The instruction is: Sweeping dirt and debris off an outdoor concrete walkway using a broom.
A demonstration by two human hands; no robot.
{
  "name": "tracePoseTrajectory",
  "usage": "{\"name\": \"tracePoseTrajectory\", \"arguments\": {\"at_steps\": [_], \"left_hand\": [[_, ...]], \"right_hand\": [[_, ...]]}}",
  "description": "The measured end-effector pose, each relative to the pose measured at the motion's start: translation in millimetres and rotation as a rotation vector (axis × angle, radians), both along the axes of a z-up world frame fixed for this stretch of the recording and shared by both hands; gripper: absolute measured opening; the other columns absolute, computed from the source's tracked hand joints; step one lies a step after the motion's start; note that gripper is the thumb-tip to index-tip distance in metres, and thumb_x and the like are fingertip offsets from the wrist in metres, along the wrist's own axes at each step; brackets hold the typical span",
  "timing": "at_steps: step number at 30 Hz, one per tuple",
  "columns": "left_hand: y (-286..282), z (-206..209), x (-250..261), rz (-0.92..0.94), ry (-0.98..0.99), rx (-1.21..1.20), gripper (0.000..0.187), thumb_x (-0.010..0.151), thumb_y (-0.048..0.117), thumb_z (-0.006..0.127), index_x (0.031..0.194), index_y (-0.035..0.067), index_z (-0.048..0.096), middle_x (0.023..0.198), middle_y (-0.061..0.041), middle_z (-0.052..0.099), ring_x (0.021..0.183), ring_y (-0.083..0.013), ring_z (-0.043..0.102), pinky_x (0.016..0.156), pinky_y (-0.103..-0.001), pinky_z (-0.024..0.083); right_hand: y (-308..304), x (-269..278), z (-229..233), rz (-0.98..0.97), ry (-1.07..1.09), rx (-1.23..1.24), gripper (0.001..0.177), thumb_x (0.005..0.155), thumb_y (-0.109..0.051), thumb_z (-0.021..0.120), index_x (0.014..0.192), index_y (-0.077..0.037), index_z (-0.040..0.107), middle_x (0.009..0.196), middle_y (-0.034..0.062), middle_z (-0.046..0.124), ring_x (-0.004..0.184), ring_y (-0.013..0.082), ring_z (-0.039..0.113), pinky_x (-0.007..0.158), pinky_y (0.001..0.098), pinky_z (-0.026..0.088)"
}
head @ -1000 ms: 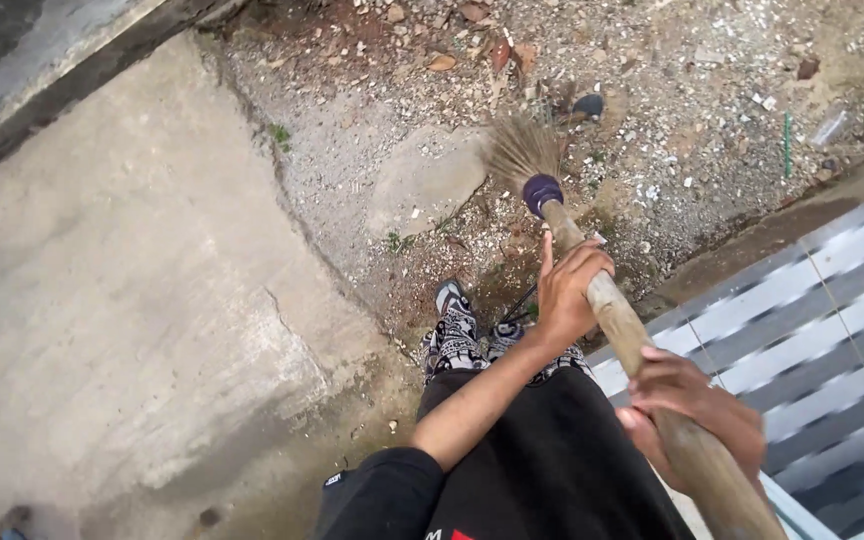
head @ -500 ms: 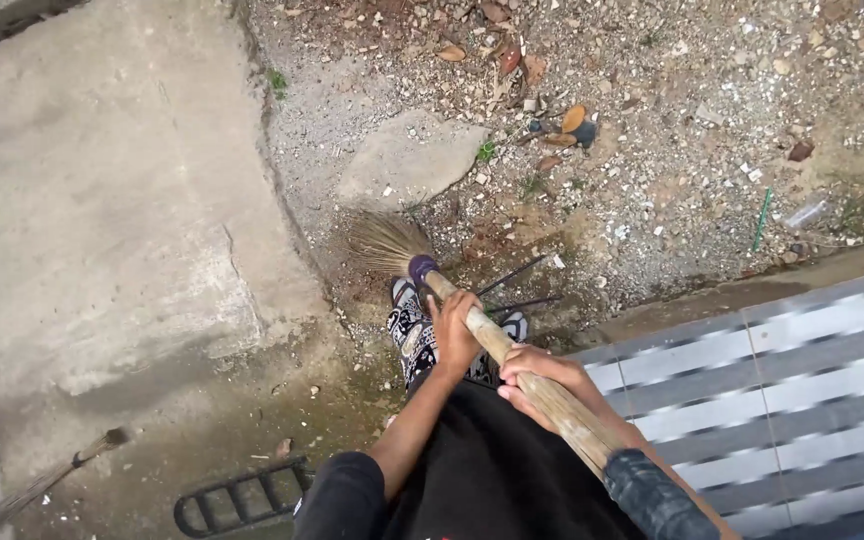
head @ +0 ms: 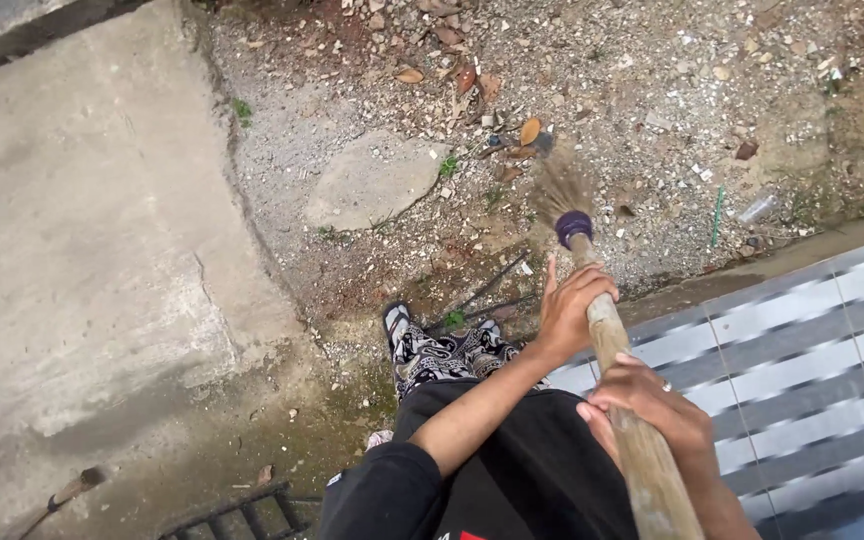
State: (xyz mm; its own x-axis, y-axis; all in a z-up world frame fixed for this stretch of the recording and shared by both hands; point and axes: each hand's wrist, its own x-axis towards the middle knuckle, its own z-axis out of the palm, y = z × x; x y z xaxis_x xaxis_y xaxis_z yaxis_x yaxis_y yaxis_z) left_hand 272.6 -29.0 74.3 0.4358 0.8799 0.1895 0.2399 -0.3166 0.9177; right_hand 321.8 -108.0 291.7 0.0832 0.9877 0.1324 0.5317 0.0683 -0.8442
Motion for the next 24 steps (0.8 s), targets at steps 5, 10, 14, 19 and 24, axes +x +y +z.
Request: {"name": "tracePoseTrajectory", "arguments": {"at_steps": [5, 10, 14, 19, 24], "left_hand": [[24.2, -47.5, -38.1, 0.010, 0.225, -0.024, 0.035, 0.069, 0.001, 0.083, 0.091, 0.021, 0.065, 0.107, -0.001, 0.072, 0.117, -0.0259, 0.064, 0.121, -0.063, 0.003], [41.5, -133.4, -57.9, -0.029, 0.462, -0.170, 0.049, 0.066, 0.000, 0.084, 0.103, 0.024, 0.063, 0.121, 0.003, 0.065, 0.123, -0.0274, 0.059, 0.114, -0.077, 0.011], [48.9, -186.9, -23.7, -0.064, 0.360, -0.043, 0.068, 0.068, -0.001, 0.087, 0.117, 0.035, 0.056, 0.131, 0.003, 0.061, 0.129, -0.0245, 0.056, 0.117, -0.073, 0.009], [90.1, -120.0, 23.7, -0.182, 0.385, -0.019, 0.040, 0.076, 0.007, 0.080, 0.106, 0.028, 0.064, 0.125, 0.008, 0.063, 0.129, -0.0179, 0.056, 0.121, -0.067, 0.001], [159.7, -67.6, 19.7, -0.235, 0.228, 0.256, 0.044, 0.069, 0.018, 0.089, 0.107, 0.020, 0.066, 0.115, 0.002, 0.074, 0.130, -0.0276, 0.061, 0.125, -0.069, -0.001]], "right_hand": [[19.6, 2.8, -44.4, 0.024, 0.208, 0.041, 0.012, 0.076, 0.000, 0.080, 0.084, -0.008, 0.075, 0.070, 0.0055, 0.073, 0.071, 0.0272, 0.077, 0.095, 0.0546, 0.054], [30.9, 5.0, -141.7, 0.144, 0.455, -0.051, 0.010, 0.089, -0.005, 0.072, 0.098, -0.004, 0.075, 0.080, 0.0120, 0.072, 0.080, 0.0263, 0.071, 0.089, 0.0559, 0.052], [42.7, 0.8, -108.7, 0.066, 0.324, -0.065, 0.010, 0.094, -0.003, 0.063, 0.099, -0.002, 0.071, 0.080, 0.0201, 0.068, 0.076, 0.0399, 0.067, 0.078, 0.0531, 0.053], [60.2, 25.0, -109.2, 0.013, 0.195, 0.029, 0.004, 0.095, -0.007, 0.065, 0.094, -0.006, 0.069, 0.081, 0.0154, 0.068, 0.073, 0.0376, 0.066, 0.077, 0.0457, 0.055], [108.8, 32.5, -73.6, 0.036, 0.027, 0.208, 0.026, 0.080, -0.004, 0.082, 0.102, -0.009, 0.069, 0.079, -0.0022, 0.067, 0.086, 0.0183, 0.069, 0.095, 0.0351, 0.051]]}}
